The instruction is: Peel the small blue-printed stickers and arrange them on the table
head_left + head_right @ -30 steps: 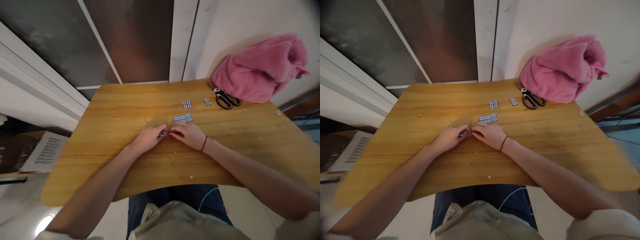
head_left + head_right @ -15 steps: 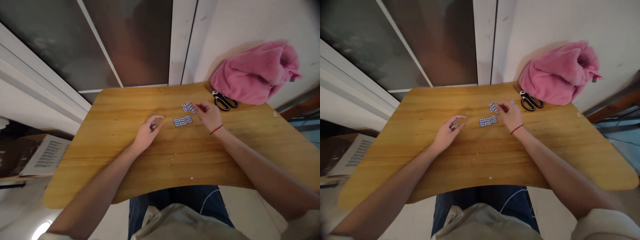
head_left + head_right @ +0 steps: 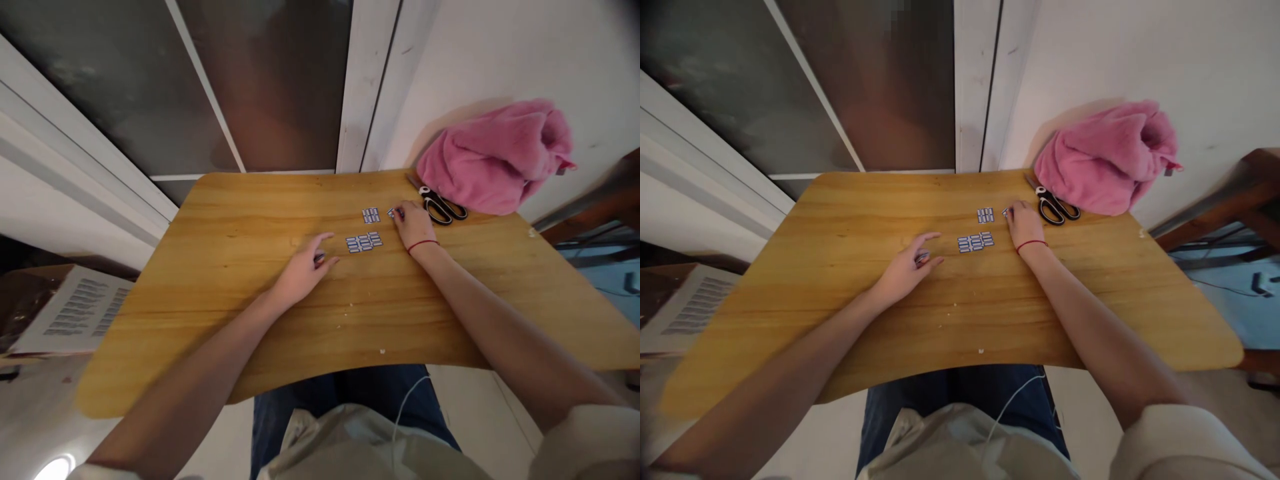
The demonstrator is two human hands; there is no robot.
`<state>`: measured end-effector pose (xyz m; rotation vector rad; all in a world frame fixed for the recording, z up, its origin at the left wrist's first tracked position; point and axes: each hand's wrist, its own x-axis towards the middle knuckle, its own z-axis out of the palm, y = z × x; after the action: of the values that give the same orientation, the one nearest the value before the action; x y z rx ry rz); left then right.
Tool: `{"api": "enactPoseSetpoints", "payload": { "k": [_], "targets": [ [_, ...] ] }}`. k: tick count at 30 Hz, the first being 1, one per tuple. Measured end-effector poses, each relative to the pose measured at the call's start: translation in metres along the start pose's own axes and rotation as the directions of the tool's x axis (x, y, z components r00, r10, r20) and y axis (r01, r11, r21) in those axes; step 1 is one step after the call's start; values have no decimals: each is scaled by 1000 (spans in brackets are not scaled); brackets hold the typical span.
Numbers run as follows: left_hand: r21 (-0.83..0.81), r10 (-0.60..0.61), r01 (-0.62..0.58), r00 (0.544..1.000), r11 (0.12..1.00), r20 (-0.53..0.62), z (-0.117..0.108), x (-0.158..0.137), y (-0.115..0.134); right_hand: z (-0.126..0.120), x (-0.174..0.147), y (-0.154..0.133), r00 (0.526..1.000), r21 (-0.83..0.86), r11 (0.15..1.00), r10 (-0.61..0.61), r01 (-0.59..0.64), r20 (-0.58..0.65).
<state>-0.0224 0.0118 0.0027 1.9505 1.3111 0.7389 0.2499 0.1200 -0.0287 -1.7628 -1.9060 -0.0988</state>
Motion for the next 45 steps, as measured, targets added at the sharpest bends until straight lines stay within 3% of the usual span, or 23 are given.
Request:
{"api": "enactPoseSetpoints", "payload": {
  "k": [4,8,13,17,20,22,24,28,34,40,45],
  "targets": [
    [1,15,-16,1000,1000,20,0,-1,1,-1,4,-7,997,-124,992,-10,19,72],
    [-6,21,-21,999,1000,24,1,0,-1,0,6,-9,998,-142,990,7,1,62],
    [-4,30,-29,999,1000,25,1,-1,-1,-11,0,-8,994,140,990,43,-28,-105],
    [-9,21,-21,1000,1000,-3,1,-1,0,-38,-22,-36,983,288,956,-8,62,-186],
    [19,30,-30,999,999,14,1,-1,0,-50,-51,-68,987,391,906,-155,160,-45],
    [110,50,-57,997,992,61,1,-2,-1,-49,-71,-84,942,487,839,-323,241,90],
    [249,77,-109,988,962,136,1,-3,-2,-44,-86,-91,889,579,786,-404,217,215],
    [403,117,-212,962,890,249,-1,-5,-3,-36,-97,-89,844,653,752,-402,84,354],
    [483,125,-259,948,836,293,0,-8,1,-46,-93,-81,807,543,801,-485,254,337],
    [509,74,-231,948,829,310,-2,-10,1,-47,-90,-79,739,427,874,-444,233,507],
    [459,43,-207,939,864,341,-3,-7,3,-47,-89,-83,748,411,885,-424,220,511]
  ]
}}
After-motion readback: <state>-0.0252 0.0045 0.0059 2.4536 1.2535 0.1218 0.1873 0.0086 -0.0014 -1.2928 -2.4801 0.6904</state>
